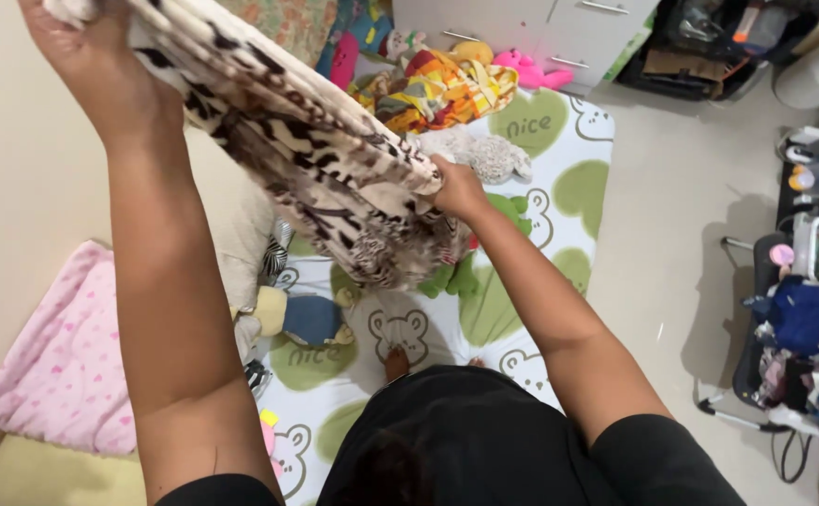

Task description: Folding blankets and arranging stuffed animals on a bed.

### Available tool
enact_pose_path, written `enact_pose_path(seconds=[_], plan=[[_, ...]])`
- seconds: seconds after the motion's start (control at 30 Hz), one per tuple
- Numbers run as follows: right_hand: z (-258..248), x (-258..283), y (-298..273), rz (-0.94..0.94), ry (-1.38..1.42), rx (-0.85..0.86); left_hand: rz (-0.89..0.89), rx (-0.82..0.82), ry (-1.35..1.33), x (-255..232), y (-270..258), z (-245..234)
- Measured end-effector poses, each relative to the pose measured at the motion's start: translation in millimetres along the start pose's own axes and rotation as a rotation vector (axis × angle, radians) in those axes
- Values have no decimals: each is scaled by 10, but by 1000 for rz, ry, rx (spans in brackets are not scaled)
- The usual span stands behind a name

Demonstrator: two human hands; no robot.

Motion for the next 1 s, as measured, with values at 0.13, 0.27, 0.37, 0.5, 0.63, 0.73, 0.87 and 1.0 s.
enact_pose_path(seconds=[0.13, 0.27, 0.37, 0.5, 0.63, 0.73, 0.87, 1.0], plan=[[-57, 88, -285, -176, 112, -151, -67, -63, -78, 388, 17, -145], [235, -214, -424, -367, 312, -325, -88, -32, -107, 446, -51, -95], [65, -499, -336, -237, 548, -442, -207, -91, -124, 363, -145, -152], [-567, -451, -168, -107, 631, -445, -283, -72, -13, 791, -467, -1041], [-1312, 360, -111, -299, 384, -376, -311, -92, 67, 871, -663, -1674], [-1731, 1142, -295, -539, 321, -418, -292, -219, -127, 439, -674, -1516], [-1607, 1205, -248, -697, 207, -461, -432, -484, 282, 1251, -1026, -2323], [-1097, 715, 230, -463, 115, -204, -441, -258, 497, 1969, -1524, -1589]])
Point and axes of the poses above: each hand's wrist, its own y-axis towards the middle knuckle, its own z-axis out of the palm, x = y × z, the point moved 10 cm from there along y, towards the middle knuckle, and after that the axes turned 8 degrees about y, right-handed, at the moved point
